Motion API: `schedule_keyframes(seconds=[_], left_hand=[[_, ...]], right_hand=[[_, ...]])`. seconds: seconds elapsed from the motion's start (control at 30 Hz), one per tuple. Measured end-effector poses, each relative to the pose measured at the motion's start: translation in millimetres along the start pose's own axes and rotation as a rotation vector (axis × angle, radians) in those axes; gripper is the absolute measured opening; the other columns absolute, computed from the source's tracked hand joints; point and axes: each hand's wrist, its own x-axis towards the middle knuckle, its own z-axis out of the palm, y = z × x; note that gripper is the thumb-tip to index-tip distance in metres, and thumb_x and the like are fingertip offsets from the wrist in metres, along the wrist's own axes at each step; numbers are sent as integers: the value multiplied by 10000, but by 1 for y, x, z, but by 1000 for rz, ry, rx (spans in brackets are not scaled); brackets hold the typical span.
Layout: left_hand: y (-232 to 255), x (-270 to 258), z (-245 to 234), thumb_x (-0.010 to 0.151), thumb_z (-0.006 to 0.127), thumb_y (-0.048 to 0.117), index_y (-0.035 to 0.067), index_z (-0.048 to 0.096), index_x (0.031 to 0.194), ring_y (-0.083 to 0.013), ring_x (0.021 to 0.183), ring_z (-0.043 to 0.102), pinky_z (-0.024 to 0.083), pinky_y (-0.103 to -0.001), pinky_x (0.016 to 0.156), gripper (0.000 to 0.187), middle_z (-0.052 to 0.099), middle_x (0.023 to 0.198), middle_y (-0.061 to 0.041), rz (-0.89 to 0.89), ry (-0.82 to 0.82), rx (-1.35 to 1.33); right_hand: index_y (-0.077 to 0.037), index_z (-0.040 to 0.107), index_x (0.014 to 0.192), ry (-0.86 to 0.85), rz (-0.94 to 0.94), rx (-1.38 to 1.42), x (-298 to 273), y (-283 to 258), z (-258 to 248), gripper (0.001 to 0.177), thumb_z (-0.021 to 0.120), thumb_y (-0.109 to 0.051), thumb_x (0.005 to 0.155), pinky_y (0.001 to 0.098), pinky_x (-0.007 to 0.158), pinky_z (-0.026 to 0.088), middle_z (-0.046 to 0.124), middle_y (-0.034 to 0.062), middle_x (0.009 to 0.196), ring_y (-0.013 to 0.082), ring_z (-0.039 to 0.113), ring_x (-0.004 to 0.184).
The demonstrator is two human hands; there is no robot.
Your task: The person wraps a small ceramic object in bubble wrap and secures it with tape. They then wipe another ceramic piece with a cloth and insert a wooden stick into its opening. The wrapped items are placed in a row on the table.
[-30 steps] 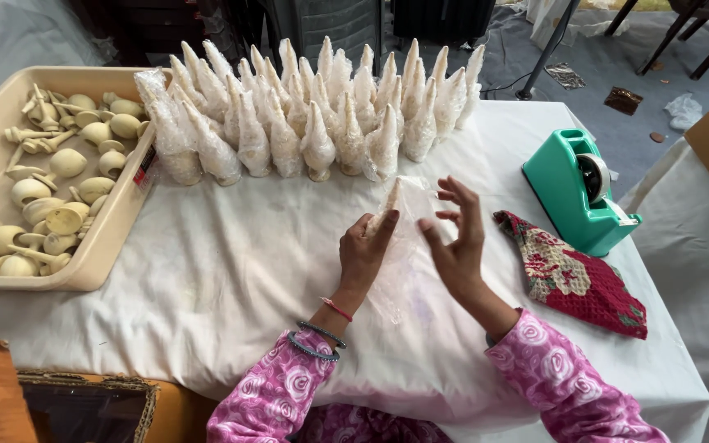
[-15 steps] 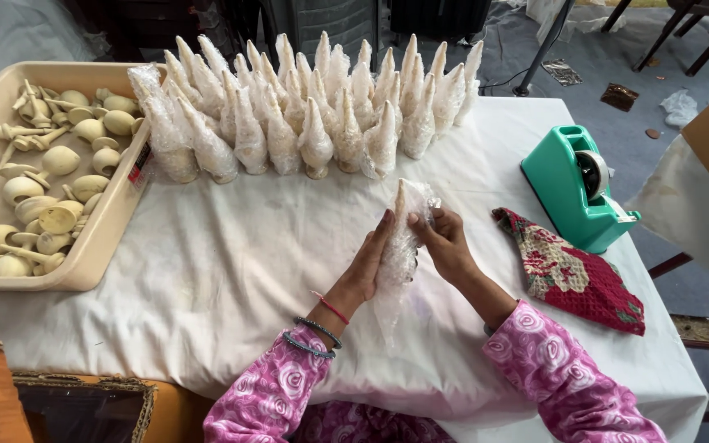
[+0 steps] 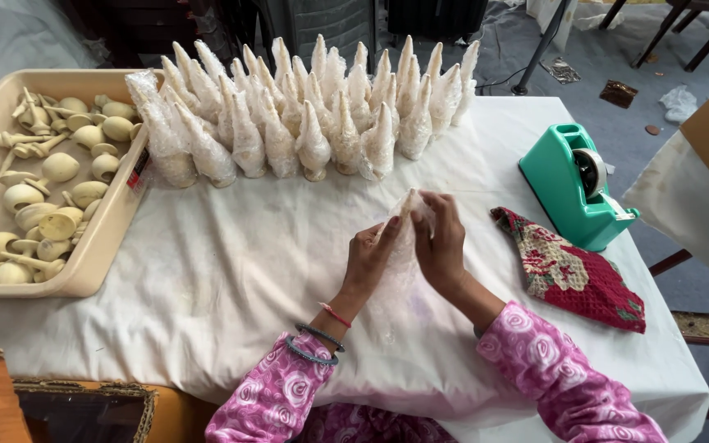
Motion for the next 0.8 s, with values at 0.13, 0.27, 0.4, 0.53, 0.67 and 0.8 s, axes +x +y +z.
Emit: schedule_keyframes(seconds=[0.13, 0.27, 0.4, 0.53, 0.67, 0.8], left_hand=[[10, -2, 3, 974, 613, 595, 53, 710, 996, -41, 648, 502, 417, -227, 563, 551, 606, 764, 57, -142, -193, -514], [12, -6, -4, 903, 426, 781, 69, 663, 1009, -189, 613, 640, 557, -362, 578, 757, 663, 731, -80, -426, -414, -669], [10, -6, -11, 910, 328, 887, 53, 650, 1081, -292, 535, 618, 589, -452, 596, 910, 634, 678, -189, -466, -854, -908], [5, -6, -9, 932, 335, 876, 51, 626, 1113, -292, 552, 625, 593, -470, 594, 894, 632, 694, -181, -453, -813, -888], [2, -6, -5, 961, 343, 862, 48, 594, 1156, -291, 574, 634, 600, -494, 593, 874, 630, 716, -170, -443, -769, -860], [11, -8, -3, 895, 330, 878, 63, 579, 1162, -251, 582, 645, 599, -482, 533, 894, 633, 721, -135, -484, -565, -777]], right_hand=[[-8, 507, 964, -133, 363, 129, -40, 69, 17, 263, 583, -179, 1148, 254, 581, 377, 434, 92, 725, 124, 350, 628], [-10, 540, 1032, -183, 369, 472, -23, 29, 9, 243, 527, -210, 1168, 236, 638, 379, 478, 7, 803, 54, 414, 714], [-39, 488, 1367, -329, 497, 872, 8, -22, -4, 387, 400, -283, 1079, 235, 1017, 496, 656, 13, 1218, 76, 607, 1166], [-33, 595, 1305, -457, 706, 1110, -1, -11, -3, 418, 399, -311, 1060, 313, 1000, 554, 711, 76, 1210, 135, 664, 1130], [27, 630, 1161, -260, 662, 1085, -20, 11, 3, 283, 505, -226, 1136, 306, 840, 558, 717, 130, 1076, 150, 667, 955], [49, 619, 1131, -126, 674, 901, -35, 32, 11, 255, 551, -192, 1181, 258, 749, 503, 646, 78, 957, 91, 592, 846]])
